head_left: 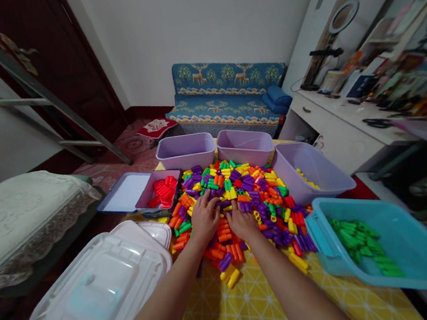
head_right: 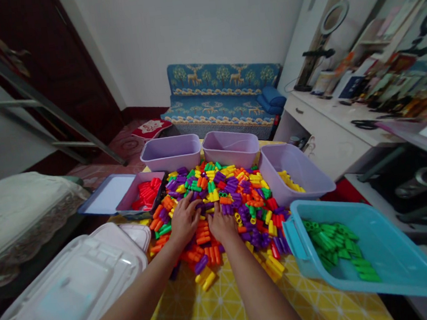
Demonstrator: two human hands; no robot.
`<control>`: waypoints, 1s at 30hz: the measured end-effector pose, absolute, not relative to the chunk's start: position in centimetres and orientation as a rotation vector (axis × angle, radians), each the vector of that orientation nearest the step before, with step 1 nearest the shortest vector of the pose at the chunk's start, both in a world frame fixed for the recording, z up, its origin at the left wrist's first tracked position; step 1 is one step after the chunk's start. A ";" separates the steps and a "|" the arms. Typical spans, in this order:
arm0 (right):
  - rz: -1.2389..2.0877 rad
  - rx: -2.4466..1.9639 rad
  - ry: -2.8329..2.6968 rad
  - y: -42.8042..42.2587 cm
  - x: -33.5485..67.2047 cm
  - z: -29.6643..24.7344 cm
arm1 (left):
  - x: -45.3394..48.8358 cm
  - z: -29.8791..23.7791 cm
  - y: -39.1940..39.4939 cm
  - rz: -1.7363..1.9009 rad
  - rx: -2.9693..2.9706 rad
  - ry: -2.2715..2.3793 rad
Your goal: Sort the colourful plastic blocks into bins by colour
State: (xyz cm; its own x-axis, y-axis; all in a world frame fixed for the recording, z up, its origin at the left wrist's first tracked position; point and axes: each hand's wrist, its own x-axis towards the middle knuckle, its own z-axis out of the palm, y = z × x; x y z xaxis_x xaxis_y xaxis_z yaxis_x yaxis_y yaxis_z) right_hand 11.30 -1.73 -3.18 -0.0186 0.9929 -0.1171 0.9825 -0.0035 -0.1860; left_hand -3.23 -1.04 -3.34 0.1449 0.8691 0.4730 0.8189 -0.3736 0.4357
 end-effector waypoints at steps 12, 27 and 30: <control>0.254 -2.151 -2.208 -1.6 11.3 -3.5 | -3.0 -3.4 -0.7 1.173 2.232 1.748; 0.306 -2.148 -2.176 -1.8 11.3 -2.9 | -3.4 -2.9 -0.5 1.062 2.212 1.731; 0.295 -2.147 -2.176 -1.7 11.2 -3.0 | -3.7 -2.5 -0.4 1.166 2.123 1.638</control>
State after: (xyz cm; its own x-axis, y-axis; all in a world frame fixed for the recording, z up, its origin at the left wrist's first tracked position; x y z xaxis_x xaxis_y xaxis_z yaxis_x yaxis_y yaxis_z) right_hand 11.25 -1.74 -2.95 -0.0210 0.9962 -0.0841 0.9827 0.0050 -0.1853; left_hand -3.68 -0.43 -2.54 0.0652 0.8900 0.4514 0.7177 -0.3561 0.5984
